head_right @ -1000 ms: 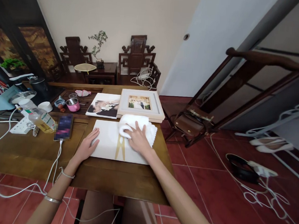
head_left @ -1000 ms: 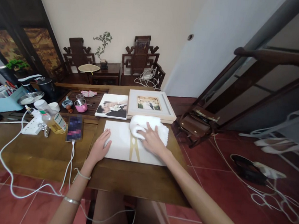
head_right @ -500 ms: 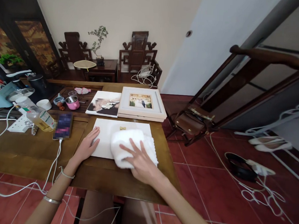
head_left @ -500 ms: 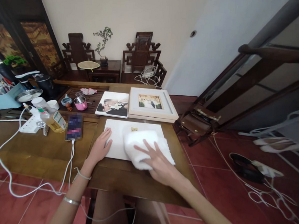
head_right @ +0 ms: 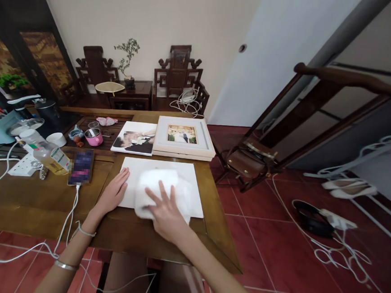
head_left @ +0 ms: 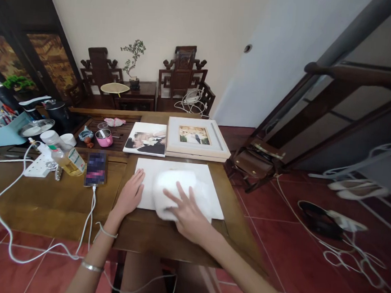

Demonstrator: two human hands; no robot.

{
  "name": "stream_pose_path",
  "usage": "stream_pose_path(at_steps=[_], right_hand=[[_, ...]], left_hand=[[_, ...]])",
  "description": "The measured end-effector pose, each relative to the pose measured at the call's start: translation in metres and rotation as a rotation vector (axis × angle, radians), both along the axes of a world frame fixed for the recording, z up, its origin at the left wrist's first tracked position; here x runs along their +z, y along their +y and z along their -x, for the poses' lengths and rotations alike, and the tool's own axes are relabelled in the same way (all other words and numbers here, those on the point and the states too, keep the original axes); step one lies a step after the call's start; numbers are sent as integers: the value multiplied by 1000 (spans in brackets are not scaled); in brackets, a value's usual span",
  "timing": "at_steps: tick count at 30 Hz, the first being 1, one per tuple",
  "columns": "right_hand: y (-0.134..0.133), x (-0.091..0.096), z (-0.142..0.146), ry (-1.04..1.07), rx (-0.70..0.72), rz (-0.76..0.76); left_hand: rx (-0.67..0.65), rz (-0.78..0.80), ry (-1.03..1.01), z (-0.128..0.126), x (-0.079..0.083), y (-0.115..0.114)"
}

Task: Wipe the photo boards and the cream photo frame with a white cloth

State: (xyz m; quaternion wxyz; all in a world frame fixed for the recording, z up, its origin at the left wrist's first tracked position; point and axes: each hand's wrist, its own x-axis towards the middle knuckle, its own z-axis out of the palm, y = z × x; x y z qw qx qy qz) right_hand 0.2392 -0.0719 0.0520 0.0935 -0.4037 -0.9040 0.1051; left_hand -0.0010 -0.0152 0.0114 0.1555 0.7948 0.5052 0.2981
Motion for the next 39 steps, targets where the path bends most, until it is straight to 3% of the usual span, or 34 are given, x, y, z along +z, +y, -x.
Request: stream_pose_path(at_steps=[3,5,9,12,15,19,23,26,30,35,37,39], right_hand=[[-24,1,-17,3,108,5],[-21,4,-24,-7,154,27],[24,8,-19,-37,115,24],[63,11,1,-52,-28,9],[78,13,23,-85,-145,14],[45,11,31,-107,-77,-21],[-10,8,18,-71,84,8],[-26,8,4,-62,149,42],[3,9,0,-57,80,42],[64,12,33,-115,-212,25],[73,12,51,-134,-268,24],[66,11,64,-138,-217,-2]], left_hand=[[-20,2,59,0,-1,1],[-22,-1,77,1,-2,1],[-18,-9,82,1,-3,2],[-13,-9,81,2,-3,2],[-5,-15,68,2,-5,2],[5,-38,52,2,-7,3],[3,-40,54,2,-8,2],[2,-33,50,2,-7,1],[-1,-35,26,2,-9,2],[0,3,-66,1,-5,2],[18,38,-166,0,1,0],[61,60,-288,0,8,-3]])
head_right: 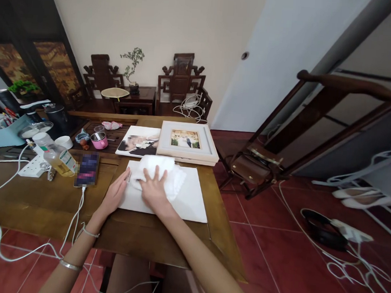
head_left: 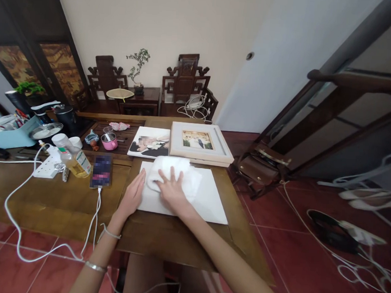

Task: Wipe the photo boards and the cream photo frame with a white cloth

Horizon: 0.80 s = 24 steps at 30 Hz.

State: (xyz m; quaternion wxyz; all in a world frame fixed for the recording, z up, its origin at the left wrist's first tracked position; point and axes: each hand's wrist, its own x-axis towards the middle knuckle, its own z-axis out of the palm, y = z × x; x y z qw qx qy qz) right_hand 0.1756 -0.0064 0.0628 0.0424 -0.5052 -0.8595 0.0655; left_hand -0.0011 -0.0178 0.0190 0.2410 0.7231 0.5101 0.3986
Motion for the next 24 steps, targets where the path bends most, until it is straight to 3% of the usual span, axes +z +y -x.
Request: stream_pose_path(at_steps=[5,7,9,12,15,17,20,24], right_hand=[[-56,-2,-4,48,381,25],[-73,1,-18,71,454,86],[-77,5,-34,86,439,137],[-61,11,-51,93,318,152],[-26,17,-48,85,181,128],[-1,23,-34,87,112,141],[29,31,-3,116,114,164],[45,39,23,142,163,160]], left_hand=[[74,-1,-110,-1,8,-4],[69,2,-95,-2,7,-5],[48,7,-53,-3,4,-5],[5,16,61,-4,-1,-3],[-33,-18,146,-3,-6,0],[-42,-55,164,-3,-7,2],[-44,-91,176,-2,-3,2],[-40,-99,188,-1,0,2]])
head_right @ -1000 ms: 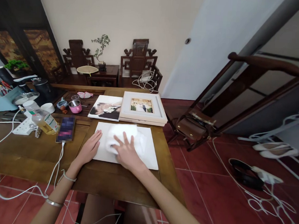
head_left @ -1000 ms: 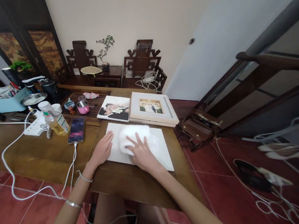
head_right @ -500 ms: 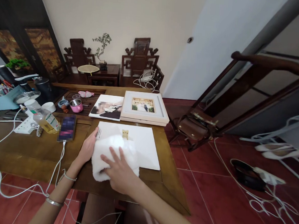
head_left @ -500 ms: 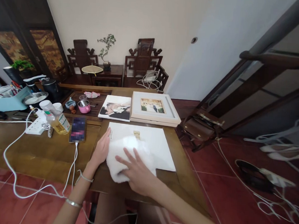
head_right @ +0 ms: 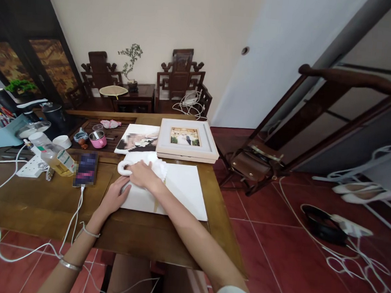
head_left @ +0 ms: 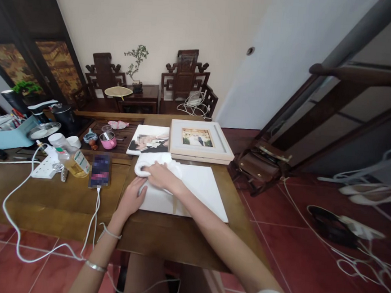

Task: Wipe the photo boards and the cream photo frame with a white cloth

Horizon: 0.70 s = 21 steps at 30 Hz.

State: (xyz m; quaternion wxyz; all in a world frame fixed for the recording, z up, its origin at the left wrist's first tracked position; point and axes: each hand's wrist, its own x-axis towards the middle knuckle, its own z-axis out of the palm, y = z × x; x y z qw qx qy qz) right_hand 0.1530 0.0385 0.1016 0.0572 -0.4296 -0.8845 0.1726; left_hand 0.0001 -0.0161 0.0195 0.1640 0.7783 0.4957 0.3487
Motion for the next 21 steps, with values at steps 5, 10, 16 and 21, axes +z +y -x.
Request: stream_pose_path(at_steps=[5,10,16,21], right_hand=[[0,1,-48,4,-49,4],[-9,-20,-139,-12,-195,-56],[-83,-49,-177,-91,-103,-136],[-152,-41,-172,-63,68,-55]], left_hand=[[0,9,-25,1,-5,0],[7,23,-52,0,-6,0],[15,34,-38,-1,-4,-2],[10,47,-22,-1,-1,-2]])
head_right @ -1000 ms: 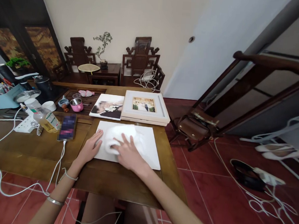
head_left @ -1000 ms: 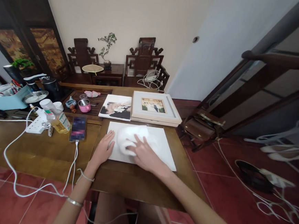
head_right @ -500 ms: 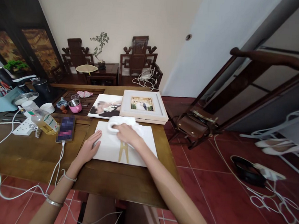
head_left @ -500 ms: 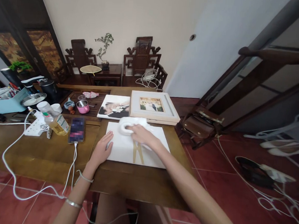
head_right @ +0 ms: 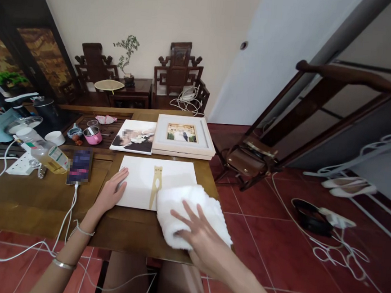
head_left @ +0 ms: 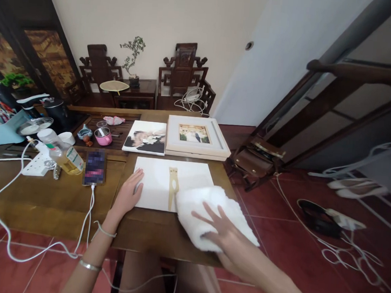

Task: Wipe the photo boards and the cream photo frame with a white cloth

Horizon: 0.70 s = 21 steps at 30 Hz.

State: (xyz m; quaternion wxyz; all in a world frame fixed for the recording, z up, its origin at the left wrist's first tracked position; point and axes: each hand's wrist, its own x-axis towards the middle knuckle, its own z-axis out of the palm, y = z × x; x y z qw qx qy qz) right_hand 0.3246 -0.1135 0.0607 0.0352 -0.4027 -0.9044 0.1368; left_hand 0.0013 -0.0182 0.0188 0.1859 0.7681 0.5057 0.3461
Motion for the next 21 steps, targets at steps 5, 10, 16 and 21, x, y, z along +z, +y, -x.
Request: stream_pose_path(at_steps=[5,10,16,21], right_hand=[[33,2,0,26,-26,-14],[116,-4,13,-2,-138,-96],[149,-3,21,-10,-171,-117],[94,-2,13,22,-114,-93]], left_hand=[[2,-8,-2,1,1,1],[-9,-29,-3,4,-1,2],[-10,-31,10,5,-1,2],[-9,-25,4,4,-1,2]])
